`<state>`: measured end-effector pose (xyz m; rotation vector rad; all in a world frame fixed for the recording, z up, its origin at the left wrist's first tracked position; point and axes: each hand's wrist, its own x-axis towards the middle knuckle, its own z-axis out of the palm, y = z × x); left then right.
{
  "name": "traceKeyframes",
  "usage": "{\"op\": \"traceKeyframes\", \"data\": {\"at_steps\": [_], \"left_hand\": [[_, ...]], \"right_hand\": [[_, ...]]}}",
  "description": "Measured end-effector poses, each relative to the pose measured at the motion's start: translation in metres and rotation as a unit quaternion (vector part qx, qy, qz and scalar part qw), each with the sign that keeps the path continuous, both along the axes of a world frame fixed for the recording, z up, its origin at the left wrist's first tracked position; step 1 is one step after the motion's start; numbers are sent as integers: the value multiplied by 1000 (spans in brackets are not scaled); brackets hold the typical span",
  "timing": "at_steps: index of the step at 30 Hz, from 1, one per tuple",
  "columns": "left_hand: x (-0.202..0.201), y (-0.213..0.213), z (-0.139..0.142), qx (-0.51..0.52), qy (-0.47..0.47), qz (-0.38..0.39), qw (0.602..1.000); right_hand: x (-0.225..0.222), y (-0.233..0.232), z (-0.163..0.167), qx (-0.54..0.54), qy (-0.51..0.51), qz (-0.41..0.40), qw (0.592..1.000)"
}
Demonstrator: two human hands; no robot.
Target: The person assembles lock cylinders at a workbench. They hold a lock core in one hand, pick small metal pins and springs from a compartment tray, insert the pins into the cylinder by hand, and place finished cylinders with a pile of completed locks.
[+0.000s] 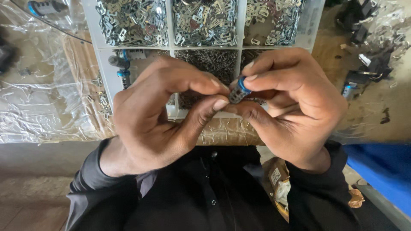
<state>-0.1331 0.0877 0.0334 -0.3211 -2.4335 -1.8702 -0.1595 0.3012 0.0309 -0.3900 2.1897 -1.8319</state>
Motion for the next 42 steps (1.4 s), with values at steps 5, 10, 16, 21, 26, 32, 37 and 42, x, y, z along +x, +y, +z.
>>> {"op": "traceKeyframes", "data": {"at_steps": [5,10,16,21,26,32,37,42], "left_hand": [[3,6,-5,80,-6,14,997],[9,7,-10,77,21,17,997],[11,5,-15,28,62,23,997],[5,5,-8,12,44,-2,999],[-6,0,8,7,19,-4,1000],[-7,-3,11,-356,170,10,919],[-3,1,9,-225,79,21,971],[-6,6,15,-88,-42,77,992]], "right_hand": [[7,2,-6,4,32,-2,999],[7,1,-6,19,38,-7,999],[3,-11,-1,16,100,-25,995],[9,-2,-11,21,117,-5,993],[8,-1,-12,-2,92,7,996],[8,-3,-7,-100,-13,-25,995],[13,6,-11,-61,-3,-11,998],[8,0,-9,-80,6,0,997]]}}
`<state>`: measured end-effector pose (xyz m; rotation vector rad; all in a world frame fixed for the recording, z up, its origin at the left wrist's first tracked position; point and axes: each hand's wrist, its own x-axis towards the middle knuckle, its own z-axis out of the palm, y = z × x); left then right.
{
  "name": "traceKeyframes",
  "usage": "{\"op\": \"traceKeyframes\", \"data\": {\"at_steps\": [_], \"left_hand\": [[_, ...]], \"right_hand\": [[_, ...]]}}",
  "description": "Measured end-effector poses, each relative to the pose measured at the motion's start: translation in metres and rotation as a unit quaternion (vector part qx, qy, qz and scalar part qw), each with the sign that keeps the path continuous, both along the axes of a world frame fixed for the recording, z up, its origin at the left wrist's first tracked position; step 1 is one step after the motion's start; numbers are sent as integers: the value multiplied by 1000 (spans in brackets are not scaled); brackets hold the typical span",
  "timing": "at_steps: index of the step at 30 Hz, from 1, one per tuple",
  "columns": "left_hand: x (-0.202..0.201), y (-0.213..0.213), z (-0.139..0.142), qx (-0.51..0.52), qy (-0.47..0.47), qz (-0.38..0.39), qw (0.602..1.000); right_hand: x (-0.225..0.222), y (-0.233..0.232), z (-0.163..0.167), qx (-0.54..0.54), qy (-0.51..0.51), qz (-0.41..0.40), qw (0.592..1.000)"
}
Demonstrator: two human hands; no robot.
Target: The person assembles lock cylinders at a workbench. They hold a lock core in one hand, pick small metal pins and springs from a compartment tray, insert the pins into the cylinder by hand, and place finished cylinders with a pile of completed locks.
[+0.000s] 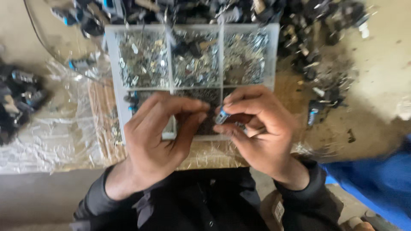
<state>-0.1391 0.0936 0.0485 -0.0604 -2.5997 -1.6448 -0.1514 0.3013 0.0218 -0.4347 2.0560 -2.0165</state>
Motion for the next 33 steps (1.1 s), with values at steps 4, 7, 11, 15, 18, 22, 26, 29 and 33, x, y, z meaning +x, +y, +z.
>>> {"op": "traceKeyframes", "data": {"at_steps": [4,7,11,15,18,22,26,29,33], "left_hand": [[-2,-1,-1,-93,94,-24,991],[4,-5,-7,-70,92,-42,992],[13,-7,-16,108,43,-41,992],[17,-2,-22,153,36,-39,987],[16,1,-23,153,23,-25,988],[14,1,-22,118,42,-36,992],[9,0,-16,69,34,-58,995],[2,-2,-10,63,35,-59,996],[-6,-4,-6,-174,145,-70,972]], "right_hand": [[-5,-5,3,-53,-6,-2,999],[-2,-2,2,-33,-12,1,999],[3,5,-4,4,17,25,1000],[5,5,-7,-20,14,16,1000],[4,4,-5,-7,11,10,1000],[3,2,-3,17,26,0,999],[-1,2,2,107,103,7,989],[-6,-1,4,138,106,4,985],[-9,-6,4,18,32,-12,999]]}}
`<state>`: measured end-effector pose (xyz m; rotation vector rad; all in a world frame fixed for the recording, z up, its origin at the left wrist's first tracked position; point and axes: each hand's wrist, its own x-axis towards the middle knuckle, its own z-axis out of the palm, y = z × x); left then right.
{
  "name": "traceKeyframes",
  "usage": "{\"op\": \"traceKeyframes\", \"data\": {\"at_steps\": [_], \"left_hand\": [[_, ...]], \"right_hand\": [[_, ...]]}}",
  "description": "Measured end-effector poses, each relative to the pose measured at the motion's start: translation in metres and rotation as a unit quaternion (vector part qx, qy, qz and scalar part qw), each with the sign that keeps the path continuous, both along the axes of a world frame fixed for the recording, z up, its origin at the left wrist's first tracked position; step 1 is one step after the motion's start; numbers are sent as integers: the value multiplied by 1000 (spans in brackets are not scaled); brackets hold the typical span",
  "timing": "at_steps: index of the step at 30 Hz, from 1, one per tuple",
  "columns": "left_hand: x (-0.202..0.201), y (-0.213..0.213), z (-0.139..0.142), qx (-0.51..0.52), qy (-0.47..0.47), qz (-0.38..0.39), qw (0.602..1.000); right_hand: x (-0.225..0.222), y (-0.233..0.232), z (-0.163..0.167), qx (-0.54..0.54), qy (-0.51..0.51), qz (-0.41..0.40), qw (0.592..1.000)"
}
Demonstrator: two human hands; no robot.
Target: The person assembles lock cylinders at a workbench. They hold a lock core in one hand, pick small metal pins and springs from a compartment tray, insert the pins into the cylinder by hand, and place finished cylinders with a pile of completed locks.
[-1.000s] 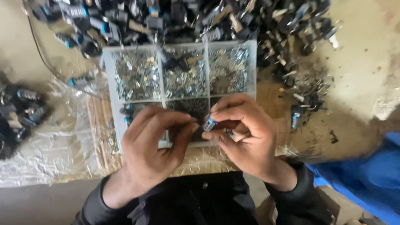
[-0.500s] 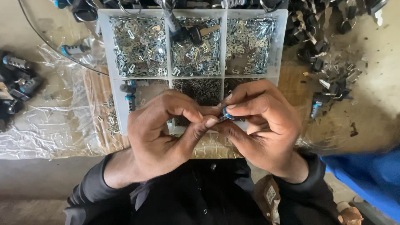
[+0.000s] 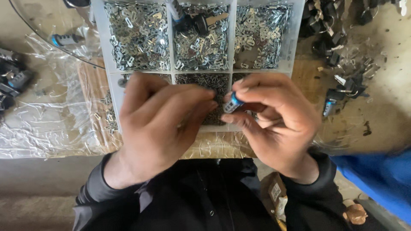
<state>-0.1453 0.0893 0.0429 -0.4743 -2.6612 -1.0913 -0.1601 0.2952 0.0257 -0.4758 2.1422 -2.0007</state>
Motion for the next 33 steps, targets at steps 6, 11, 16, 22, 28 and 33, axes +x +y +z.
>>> {"op": "traceKeyframes", "data": {"at_steps": [6,11,16,22,28,33], "left_hand": [[5,1,-1,57,-45,-2,997],[11,1,-3,271,-166,-1,948],[12,1,-6,294,-167,-14,941],[9,-4,-10,268,-155,-30,950],[1,-2,-1,41,-27,-20,999],[0,1,1,-4,-27,-18,999]], "right_hand": [[5,8,3,35,-49,-4,998],[6,8,2,63,-4,9,998],[7,4,4,53,-34,-11,998],[4,8,1,96,29,16,995],[6,7,6,62,-50,-12,997],[4,2,7,16,-94,-20,995]]}}
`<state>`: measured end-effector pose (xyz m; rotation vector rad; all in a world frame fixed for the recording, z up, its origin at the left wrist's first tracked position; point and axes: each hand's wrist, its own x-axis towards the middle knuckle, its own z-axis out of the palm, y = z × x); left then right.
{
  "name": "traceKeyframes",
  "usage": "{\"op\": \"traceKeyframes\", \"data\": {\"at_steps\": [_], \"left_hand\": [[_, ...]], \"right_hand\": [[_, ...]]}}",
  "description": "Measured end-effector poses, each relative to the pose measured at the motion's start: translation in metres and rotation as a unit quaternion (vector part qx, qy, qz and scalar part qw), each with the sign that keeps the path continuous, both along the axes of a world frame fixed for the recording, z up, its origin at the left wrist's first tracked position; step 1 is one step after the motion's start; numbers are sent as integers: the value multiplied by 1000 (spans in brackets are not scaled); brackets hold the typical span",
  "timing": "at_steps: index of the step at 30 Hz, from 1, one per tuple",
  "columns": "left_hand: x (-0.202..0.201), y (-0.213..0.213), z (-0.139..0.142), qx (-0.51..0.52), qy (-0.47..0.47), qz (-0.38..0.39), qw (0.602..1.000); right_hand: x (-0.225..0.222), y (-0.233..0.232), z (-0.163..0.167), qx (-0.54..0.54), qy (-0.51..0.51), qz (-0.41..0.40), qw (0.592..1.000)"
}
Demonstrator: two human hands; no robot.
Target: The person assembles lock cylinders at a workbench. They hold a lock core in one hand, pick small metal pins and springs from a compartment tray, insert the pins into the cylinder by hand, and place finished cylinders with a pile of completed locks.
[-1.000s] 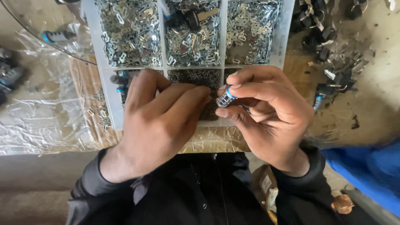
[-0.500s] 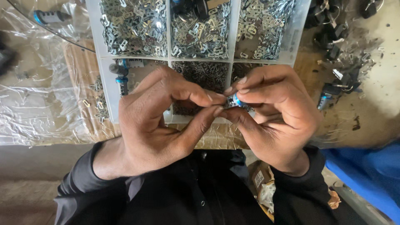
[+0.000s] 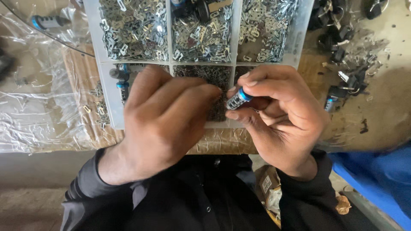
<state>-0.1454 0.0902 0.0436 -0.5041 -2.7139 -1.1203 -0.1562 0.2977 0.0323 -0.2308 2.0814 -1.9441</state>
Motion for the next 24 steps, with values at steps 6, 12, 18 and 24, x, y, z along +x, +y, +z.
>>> {"op": "traceKeyframes", "data": {"at_steps": [6,12,18,24], "left_hand": [[15,-3,-14,203,-66,16,977],[21,1,-20,262,-106,8,959],[22,-3,-20,284,-139,7,949],[24,0,-25,254,-121,11,960]], "right_hand": [[-1,5,-7,13,44,22,999],[1,3,-14,-38,71,34,996],[0,3,-9,-1,92,53,994],[1,5,-7,34,83,47,995]]}}
